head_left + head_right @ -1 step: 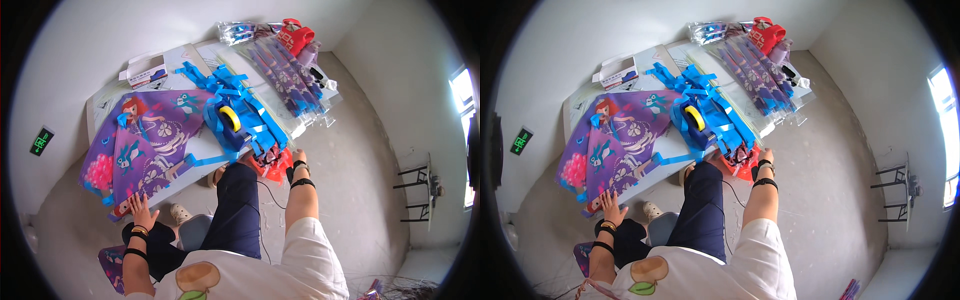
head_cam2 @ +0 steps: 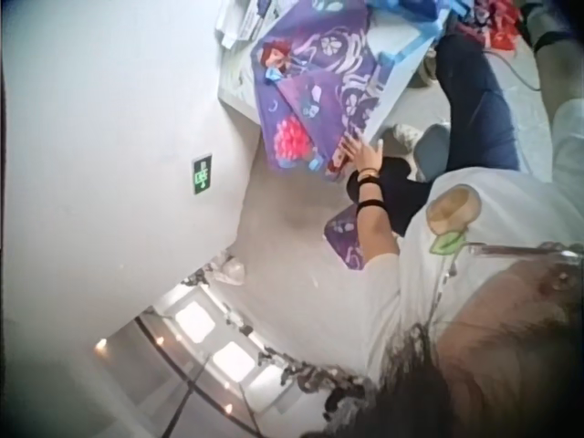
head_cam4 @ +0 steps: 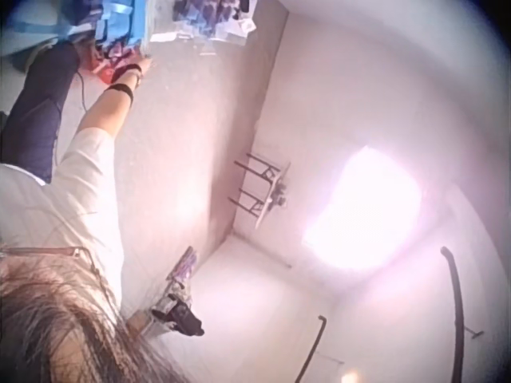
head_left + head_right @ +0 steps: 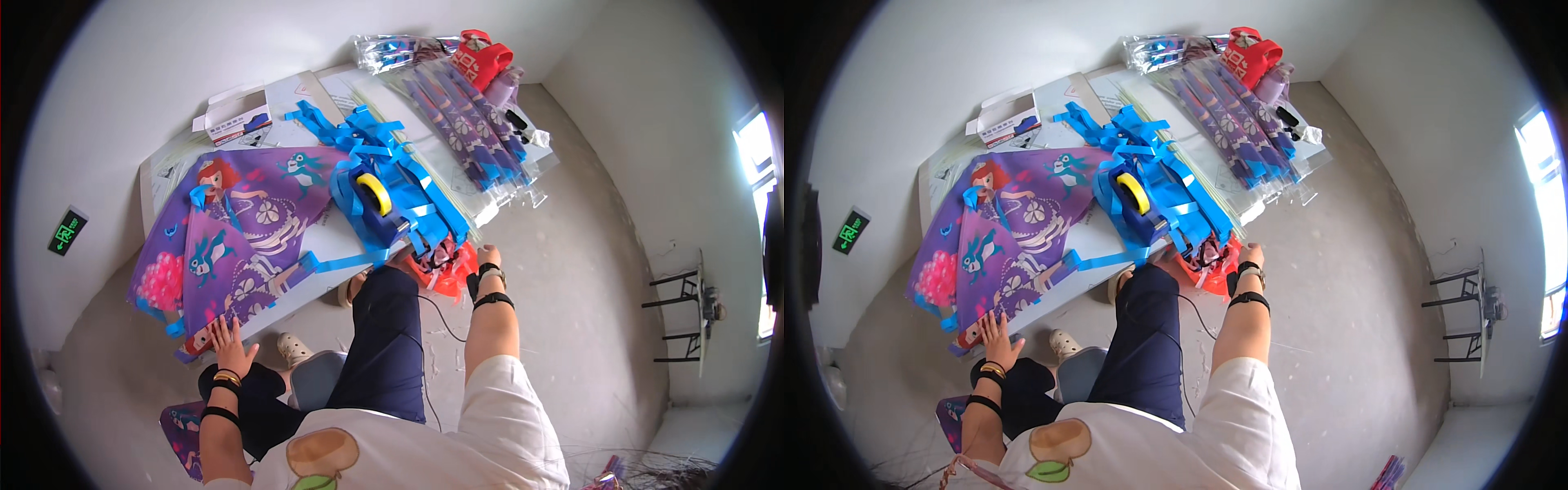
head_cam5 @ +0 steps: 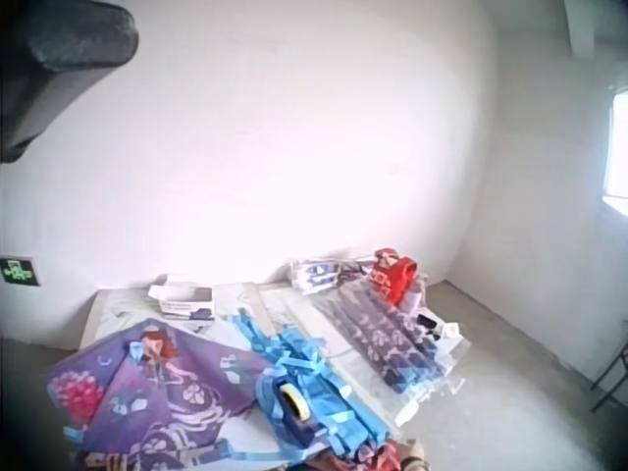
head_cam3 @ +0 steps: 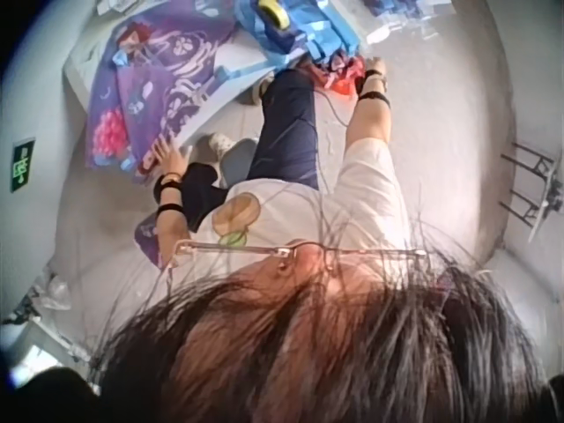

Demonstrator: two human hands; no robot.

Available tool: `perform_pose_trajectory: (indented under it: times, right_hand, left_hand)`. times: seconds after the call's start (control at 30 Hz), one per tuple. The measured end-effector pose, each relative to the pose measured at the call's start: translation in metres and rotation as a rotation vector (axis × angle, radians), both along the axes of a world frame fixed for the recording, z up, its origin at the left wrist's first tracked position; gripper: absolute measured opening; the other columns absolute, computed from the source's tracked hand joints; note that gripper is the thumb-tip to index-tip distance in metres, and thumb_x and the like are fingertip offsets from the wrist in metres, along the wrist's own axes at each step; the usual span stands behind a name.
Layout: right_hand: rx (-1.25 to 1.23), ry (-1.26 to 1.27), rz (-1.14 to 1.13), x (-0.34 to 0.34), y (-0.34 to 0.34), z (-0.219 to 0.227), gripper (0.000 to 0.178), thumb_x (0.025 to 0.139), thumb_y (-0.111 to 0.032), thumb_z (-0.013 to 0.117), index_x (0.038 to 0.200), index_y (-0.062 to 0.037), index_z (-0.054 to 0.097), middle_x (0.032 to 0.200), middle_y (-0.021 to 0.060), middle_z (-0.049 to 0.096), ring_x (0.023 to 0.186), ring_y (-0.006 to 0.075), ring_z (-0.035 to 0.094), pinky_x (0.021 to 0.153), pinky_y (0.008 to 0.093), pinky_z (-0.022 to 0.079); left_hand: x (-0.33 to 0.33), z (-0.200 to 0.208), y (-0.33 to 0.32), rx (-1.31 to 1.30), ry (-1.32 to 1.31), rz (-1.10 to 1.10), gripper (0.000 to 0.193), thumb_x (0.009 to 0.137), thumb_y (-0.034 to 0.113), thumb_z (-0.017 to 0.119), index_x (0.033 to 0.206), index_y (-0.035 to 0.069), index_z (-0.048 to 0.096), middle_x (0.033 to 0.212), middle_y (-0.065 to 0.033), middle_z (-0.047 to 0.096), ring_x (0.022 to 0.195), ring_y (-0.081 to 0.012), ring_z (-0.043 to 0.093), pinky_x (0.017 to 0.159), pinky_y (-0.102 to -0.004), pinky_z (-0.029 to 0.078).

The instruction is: Assembling a character-themed kite by attaching ribbons and preparing it for packaging.

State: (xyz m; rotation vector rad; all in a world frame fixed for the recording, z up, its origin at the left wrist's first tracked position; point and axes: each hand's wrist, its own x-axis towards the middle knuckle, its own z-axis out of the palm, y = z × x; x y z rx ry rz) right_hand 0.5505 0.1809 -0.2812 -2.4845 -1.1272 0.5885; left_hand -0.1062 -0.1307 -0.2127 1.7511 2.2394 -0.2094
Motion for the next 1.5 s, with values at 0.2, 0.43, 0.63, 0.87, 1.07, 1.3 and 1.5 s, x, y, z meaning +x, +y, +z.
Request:
perform_pose_trajectory:
  times: [0.2,0.43,0.63,0.87,1.07,1.3,1.5]
  right_hand:
    - [0.242,0.309,-0.176,0.067,0.000,-0.021,0.030,0.080,-0.031,0.079,0.094,-0.0048,0.075,0.080,0.0093,0.073,0.077,0.0234,0.070,0.075,0.0357,0.057]
    - [0.805,1.178,-0.166,0.050,-0.023,0.045,0.012,0.096,-0.017,0.068,0.104,-0.0088,0.069,0.085,-0.0009,0.066,0.072,0.0080,0.057,0.065,0.0233,0.048]
    - [0.461,1.186,0.441,-0.053,-0.034,0.106,0.009,0.098,-0.013,0.062,0.098,-0.0050,0.066,0.085,-0.0011,0.061,0.073,0.0049,0.051,0.063,0.0210,0.040]
    - [-0.146,0.985,0.868,-0.235,-0.051,0.108,0.008,0.095,-0.012,0.063,0.094,-0.0053,0.067,0.070,-0.0009,0.061,0.058,0.0049,0.053,0.053,0.0191,0.041]
    - [-0.133,0.784,0.950,-0.281,-0.012,0.090,0.009,0.092,-0.009,0.064,0.091,-0.0019,0.069,0.071,0.0000,0.061,0.061,0.0065,0.053,0.055,0.0214,0.042]
    - [-0.206,0.687,0.878,-0.307,0.023,0.069,0.010,0.091,-0.012,0.065,0.090,-0.0027,0.070,0.069,0.0009,0.061,0.058,0.0087,0.054,0.052,0.0221,0.042]
    - [-0.235,0.633,0.932,-0.314,0.031,0.042,0.009,0.089,-0.010,0.067,0.085,-0.0024,0.070,0.065,0.0021,0.061,0.052,0.0100,0.053,0.048,0.0242,0.042]
  left_hand:
    - [0.007,-0.007,0.015,0.050,-0.009,-0.039,0.095,0.084,0.048,0.069,0.156,0.005,0.025,0.162,-0.0283,0.013,0.149,-0.0476,0.011,0.122,-0.0574,0.006]
    - [-0.010,-0.003,-0.015,0.077,0.005,0.026,0.092,0.084,0.048,0.070,0.155,0.007,0.028,0.161,-0.0278,0.016,0.149,-0.0472,0.014,0.120,-0.0588,0.011]
    - [0.003,0.001,-0.005,0.256,0.074,0.003,0.076,0.084,0.043,0.071,0.147,0.012,0.042,0.154,-0.0247,0.033,0.144,-0.0494,0.023,0.116,-0.0604,0.022]
    - [-0.002,-0.012,-0.026,0.324,-0.002,0.124,0.073,0.087,0.043,0.068,0.151,0.023,0.039,0.148,-0.0184,0.038,0.131,-0.0464,0.037,0.109,-0.0556,0.034]
    - [-0.002,-0.006,-0.029,0.348,0.005,0.116,0.070,0.092,0.044,0.062,0.153,0.022,0.036,0.144,-0.0187,0.043,0.132,-0.0439,0.039,0.111,-0.0544,0.032]
    - [-0.017,-0.017,-0.045,0.424,-0.063,0.080,0.064,0.091,0.038,0.064,0.140,0.001,0.045,0.146,-0.0199,0.042,0.139,-0.0450,0.034,0.117,-0.0550,0.027]
    - [-0.015,-0.016,-0.051,0.493,-0.096,0.072,0.055,0.089,0.032,0.065,0.133,0.002,0.051,0.149,-0.0212,0.038,0.140,-0.0459,0.031,0.117,-0.0557,0.027]
